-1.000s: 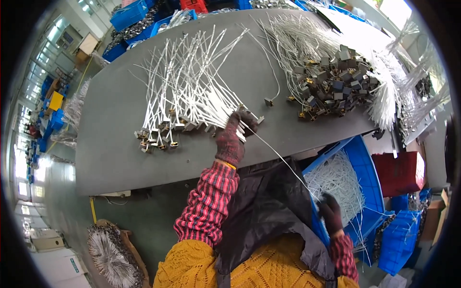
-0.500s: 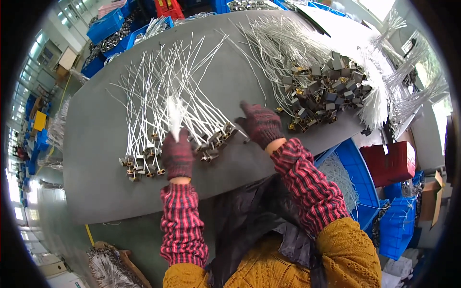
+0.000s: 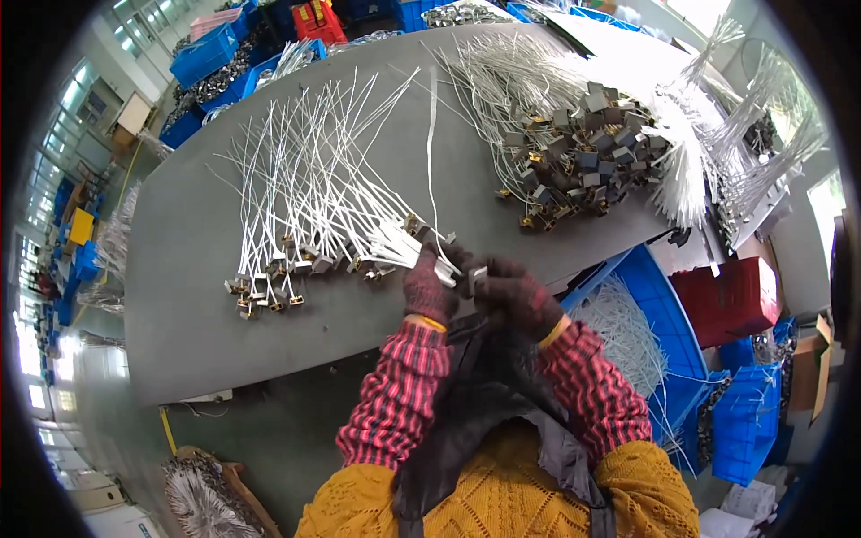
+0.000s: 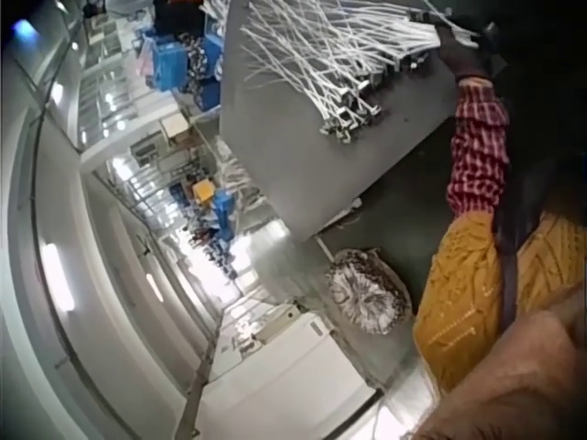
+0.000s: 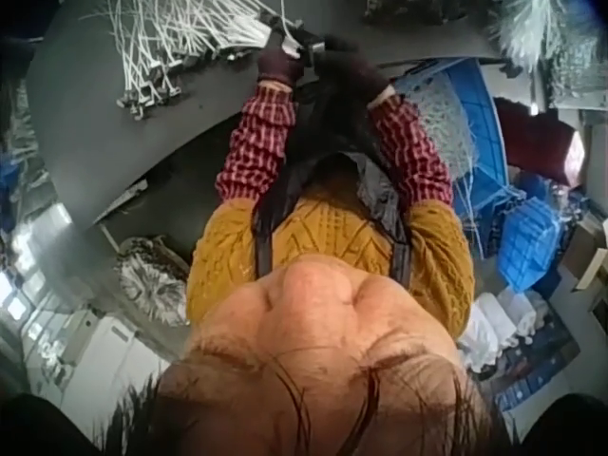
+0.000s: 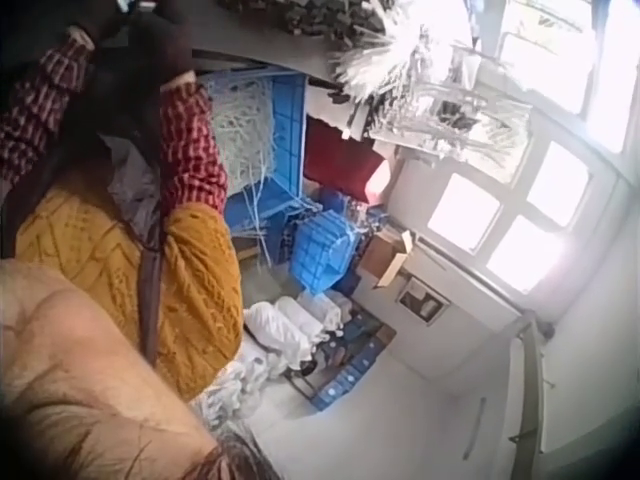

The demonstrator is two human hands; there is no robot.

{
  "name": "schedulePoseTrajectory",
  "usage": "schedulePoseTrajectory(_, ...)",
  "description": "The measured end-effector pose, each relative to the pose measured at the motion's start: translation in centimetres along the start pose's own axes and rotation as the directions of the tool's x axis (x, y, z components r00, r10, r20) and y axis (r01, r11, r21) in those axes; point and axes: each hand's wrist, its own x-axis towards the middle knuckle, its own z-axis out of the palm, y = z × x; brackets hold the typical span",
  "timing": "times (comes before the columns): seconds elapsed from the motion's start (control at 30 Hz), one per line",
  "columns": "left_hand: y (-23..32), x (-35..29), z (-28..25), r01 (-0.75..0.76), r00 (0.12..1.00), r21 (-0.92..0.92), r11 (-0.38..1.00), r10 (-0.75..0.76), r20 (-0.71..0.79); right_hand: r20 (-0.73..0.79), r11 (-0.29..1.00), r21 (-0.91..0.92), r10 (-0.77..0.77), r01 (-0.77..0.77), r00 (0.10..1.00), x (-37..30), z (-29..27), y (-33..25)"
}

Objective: The person assembles wiring harnesses by hand, attaching bundles of wires to metal components at a workbench.

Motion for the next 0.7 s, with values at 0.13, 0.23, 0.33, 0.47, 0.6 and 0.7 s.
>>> schedulePoseTrajectory(0.13, 1.1, -1.8, 4.0, 0.050, 0.984, -0.246, 0.968, -0.091, -0.156, -0.190, 0.989, 0.114, -0.074, 0.097, 0.979, -5.4, 2.2, 5.4)
schedulePoseTrajectory(0.23, 2.0, -2.1, 6.3, -0.095, 0.970, -0.157, 0.983, 0.056, -0.237, -0.382, 0.914, 0.279, -0.174, 0.293, 0.908, -11.3, 0.8, 8.7)
schedulePoseTrajectory(0.33, 5.3, -0.9, 2.8, -0.267, 0.941, -0.178, 0.947, 0.216, -0.261, -0.283, 0.770, -0.590, -0.479, 0.243, 0.831, -18.0, -5.8, 13.2)
schedulePoseTrajectory(0.47, 6.9, -1.7, 2.5, -0.280, 0.959, -0.210, 0.937, 0.262, -0.106, -0.759, 0.973, -0.166, -0.022, -0.161, 0.651, -29.9, -15.6, 18.5)
schedulePoseTrajectory(0.6, 7.9, -1.9, 1.1, -0.375, 0.916, -0.087, 0.923, 0.383, 0.117, -0.842, 0.998, -0.016, 0.022, -0.066, 0.539, -37.2, -18.4, 21.4)
schedulePoseTrajectory(0.7, 8.2, -2.2, 2.3, -0.400, 0.914, -0.072, 0.914, 0.403, 0.040, -0.865, 0.997, -0.074, -0.053, -0.023, 0.499, -38.5, -19.1, 22.1)
